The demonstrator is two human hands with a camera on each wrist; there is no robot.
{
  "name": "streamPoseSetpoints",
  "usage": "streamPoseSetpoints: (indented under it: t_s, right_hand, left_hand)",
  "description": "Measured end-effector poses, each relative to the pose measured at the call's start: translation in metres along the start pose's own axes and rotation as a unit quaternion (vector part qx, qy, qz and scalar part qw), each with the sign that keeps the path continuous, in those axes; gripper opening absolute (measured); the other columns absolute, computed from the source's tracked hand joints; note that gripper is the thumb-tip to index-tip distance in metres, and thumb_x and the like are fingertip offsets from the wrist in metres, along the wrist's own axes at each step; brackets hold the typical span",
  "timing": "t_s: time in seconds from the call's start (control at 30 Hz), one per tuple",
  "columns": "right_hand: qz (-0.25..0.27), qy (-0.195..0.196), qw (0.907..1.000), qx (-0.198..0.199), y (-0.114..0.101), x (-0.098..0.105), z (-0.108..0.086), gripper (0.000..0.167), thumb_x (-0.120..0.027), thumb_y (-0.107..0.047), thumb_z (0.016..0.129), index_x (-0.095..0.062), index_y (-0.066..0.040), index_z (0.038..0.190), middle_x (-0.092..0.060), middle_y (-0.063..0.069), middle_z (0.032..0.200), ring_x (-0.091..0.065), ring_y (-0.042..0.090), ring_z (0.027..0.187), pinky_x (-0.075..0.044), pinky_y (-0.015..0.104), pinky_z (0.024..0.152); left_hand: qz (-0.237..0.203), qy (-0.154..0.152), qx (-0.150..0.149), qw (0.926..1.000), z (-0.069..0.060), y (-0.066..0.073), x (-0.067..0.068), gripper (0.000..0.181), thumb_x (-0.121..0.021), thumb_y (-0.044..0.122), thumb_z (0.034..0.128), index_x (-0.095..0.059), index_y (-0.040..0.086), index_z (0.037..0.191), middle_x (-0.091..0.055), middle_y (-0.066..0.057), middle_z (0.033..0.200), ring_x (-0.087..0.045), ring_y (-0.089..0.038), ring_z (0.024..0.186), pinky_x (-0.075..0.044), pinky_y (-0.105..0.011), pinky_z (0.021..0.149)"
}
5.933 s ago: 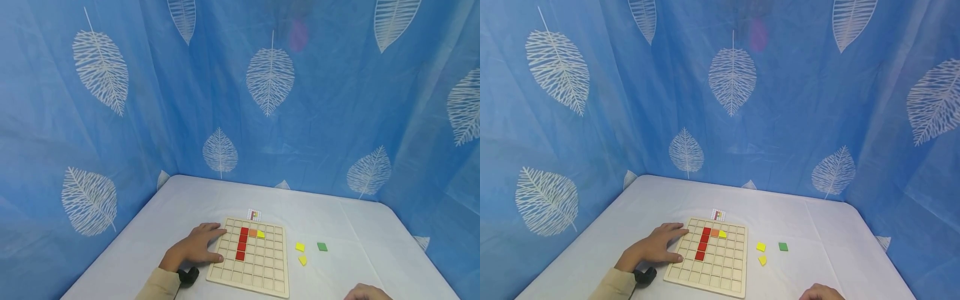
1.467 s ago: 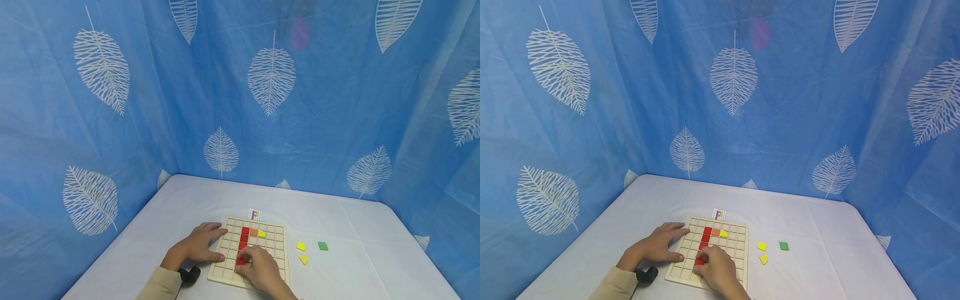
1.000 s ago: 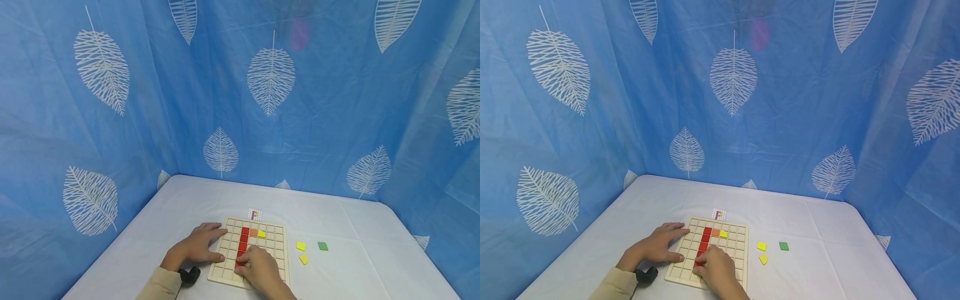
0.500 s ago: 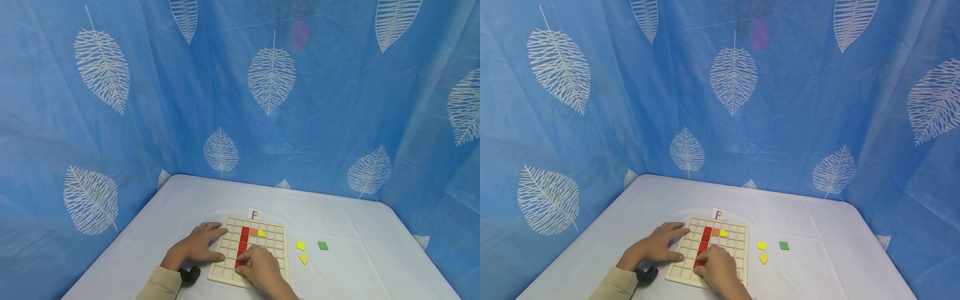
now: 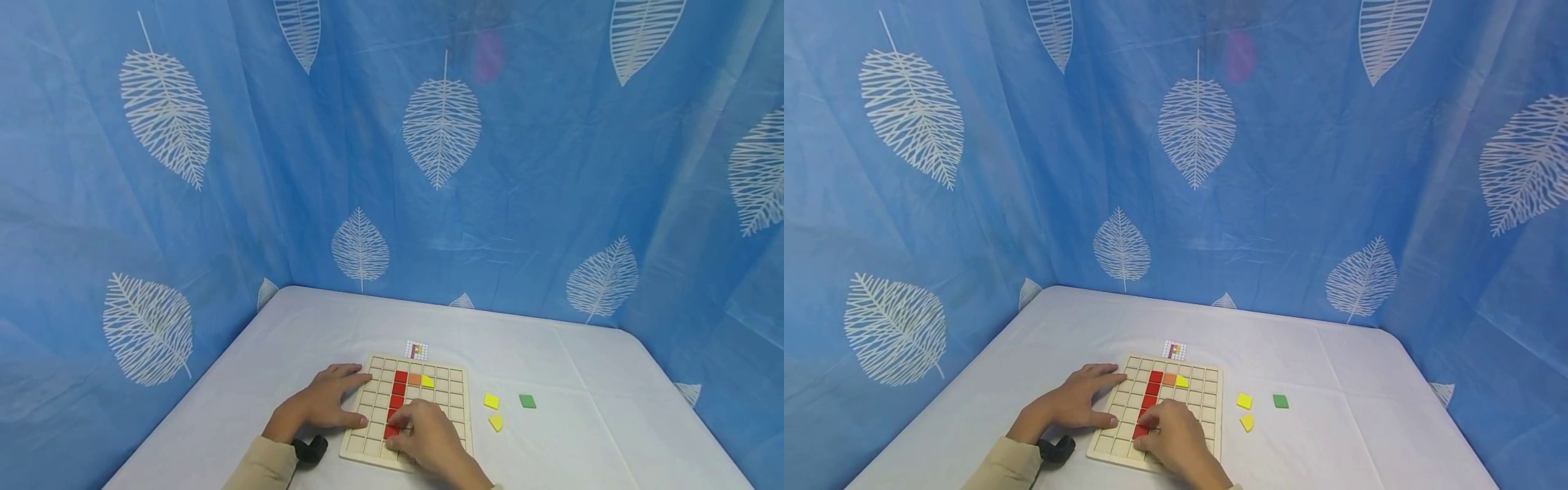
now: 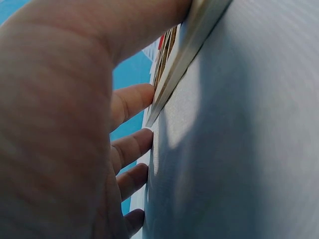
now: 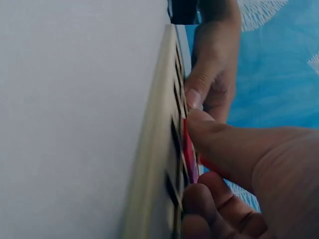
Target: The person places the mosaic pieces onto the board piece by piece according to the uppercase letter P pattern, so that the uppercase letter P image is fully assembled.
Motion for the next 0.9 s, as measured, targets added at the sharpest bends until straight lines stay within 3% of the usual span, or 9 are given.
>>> streamPoseSetpoints:
  t_s: [0.27,0.6,0.9]
  right_hand:
    - [0.064,0.027,0.9963,0.051,0.000,0.031,0.005,0.018,-0.081,-0.032,0.085,-0.078,-0.022,0.099,-0.071,-0.002,0.096,-0.057,0.001,0.069,-0.049,0.021,0.060]
    - [0.048,0.092,0.9923,0.068,-0.004,0.096,0.001,0.020,-0.079,-0.030,0.087,-0.075,-0.029,0.106,-0.071,-0.006,0.098,-0.060,0.003,0.077,-0.051,0.023,0.064]
    - [0.021,0.148,0.9876,0.048,0.027,0.145,-0.004,0.029,-0.077,-0.032,0.088,-0.072,-0.026,0.116,-0.069,-0.005,0.099,-0.060,0.005,0.079,-0.048,0.025,0.060]
  left_hand:
    - [0.002,0.006,-0.007,1.0000,0.000,-0.001,-0.001,0.088,-0.069,0.071,0.0774,-0.046,0.027,0.151,-0.038,-0.008,0.159,-0.033,-0.036,0.147,-0.028,-0.066,0.113]
    - [-0.002,0.001,0.001,1.0000,0.002,-0.001,-0.002,0.089,-0.068,0.073,0.0762,-0.046,0.030,0.151,-0.037,-0.007,0.160,-0.032,-0.034,0.147,-0.028,-0.065,0.114]
    - [-0.012,-0.001,0.004,0.9999,-0.001,0.004,0.002,0.088,-0.070,0.070,0.0768,-0.046,0.028,0.151,-0.037,-0.007,0.159,-0.031,-0.034,0.148,-0.028,-0.066,0.114]
Point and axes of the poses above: each hand's wrist, its own z-axis towards the middle knuckle, its own x-axis out of the back of the hand, y = z × x, the point moved 2 cm from there along z, towards the middle knuckle
